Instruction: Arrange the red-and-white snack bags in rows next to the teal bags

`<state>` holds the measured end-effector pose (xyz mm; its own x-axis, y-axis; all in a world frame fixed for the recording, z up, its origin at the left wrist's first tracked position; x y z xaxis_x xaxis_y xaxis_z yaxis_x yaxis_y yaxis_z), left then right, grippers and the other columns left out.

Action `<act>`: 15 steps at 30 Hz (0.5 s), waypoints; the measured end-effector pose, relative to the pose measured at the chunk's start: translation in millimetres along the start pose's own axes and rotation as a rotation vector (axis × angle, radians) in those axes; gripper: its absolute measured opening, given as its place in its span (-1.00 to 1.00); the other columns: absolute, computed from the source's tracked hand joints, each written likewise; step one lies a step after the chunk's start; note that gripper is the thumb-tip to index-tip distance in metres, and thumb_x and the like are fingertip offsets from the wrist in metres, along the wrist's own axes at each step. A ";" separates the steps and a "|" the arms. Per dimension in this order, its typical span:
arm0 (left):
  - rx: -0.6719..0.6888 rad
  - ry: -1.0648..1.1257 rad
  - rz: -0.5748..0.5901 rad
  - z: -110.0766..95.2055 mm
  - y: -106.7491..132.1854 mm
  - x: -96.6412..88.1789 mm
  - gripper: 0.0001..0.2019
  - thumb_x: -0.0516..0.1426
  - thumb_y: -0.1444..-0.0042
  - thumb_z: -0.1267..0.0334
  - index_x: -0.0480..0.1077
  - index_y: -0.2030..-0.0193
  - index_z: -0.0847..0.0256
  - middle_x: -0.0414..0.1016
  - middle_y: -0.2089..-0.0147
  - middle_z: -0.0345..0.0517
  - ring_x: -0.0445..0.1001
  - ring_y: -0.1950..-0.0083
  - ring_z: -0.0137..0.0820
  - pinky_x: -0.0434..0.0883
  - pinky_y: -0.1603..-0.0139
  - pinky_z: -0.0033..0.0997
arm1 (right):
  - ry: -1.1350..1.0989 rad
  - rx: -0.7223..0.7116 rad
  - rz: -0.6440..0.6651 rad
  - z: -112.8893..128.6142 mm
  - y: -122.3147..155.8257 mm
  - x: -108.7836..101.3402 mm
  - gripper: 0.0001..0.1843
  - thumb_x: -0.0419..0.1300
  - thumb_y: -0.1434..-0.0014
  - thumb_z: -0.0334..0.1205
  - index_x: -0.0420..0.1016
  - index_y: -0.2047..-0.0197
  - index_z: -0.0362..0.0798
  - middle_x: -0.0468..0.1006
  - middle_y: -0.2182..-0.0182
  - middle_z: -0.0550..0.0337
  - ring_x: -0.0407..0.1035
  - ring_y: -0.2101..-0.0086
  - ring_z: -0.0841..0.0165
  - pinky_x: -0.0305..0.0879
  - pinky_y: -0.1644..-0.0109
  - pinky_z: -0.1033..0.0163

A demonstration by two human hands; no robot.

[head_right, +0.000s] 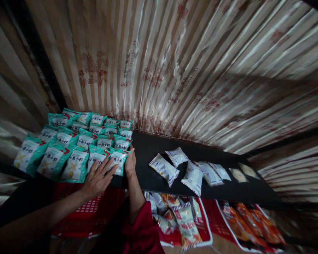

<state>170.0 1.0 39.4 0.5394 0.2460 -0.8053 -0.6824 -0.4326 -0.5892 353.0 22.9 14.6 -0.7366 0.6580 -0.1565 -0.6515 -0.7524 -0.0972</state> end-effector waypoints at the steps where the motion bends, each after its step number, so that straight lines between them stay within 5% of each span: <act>1: 0.001 0.000 -0.004 -0.1 -0.2 0.0 -0.49 0.05 -0.19 0.23 0.13 -0.30 0.06 0.10 -0.35 -0.04 0.01 -0.38 -0.25 -0.22 -0.38 -0.04 | -0.001 0.011 0.008 -1.5 0.3 1.1 -0.23 -0.35 -0.24 0.25 0.29 -0.21 -0.06 0.50 -0.02 0.09 0.31 -0.09 0.26 0.16 -0.17 0.09; 15: 0.024 0.004 -0.032 1.3 2.8 -0.4 -0.48 0.05 -0.17 0.26 0.15 -0.29 0.09 0.15 -0.33 -0.03 -0.01 -0.39 -0.29 -0.22 -0.39 -0.07 | -0.033 0.015 0.011 3.1 -6.2 0.9 -0.23 -0.33 -0.23 0.28 0.33 -0.19 -0.01 0.52 0.00 0.12 0.34 -0.07 0.23 0.22 -0.14 0.10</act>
<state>167.3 0.8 38.0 0.5632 0.2562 -0.7856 -0.6760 -0.4039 -0.6163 355.9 28.2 18.1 -0.7490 0.6507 -0.1250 -0.6459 -0.7591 -0.0807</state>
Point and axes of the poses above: each hand's wrist, its own y-axis away from the middle knuckle, its own x-axis out of the palm, z = x × y, the point moved 4 cm from there along -y, towards the middle knuckle
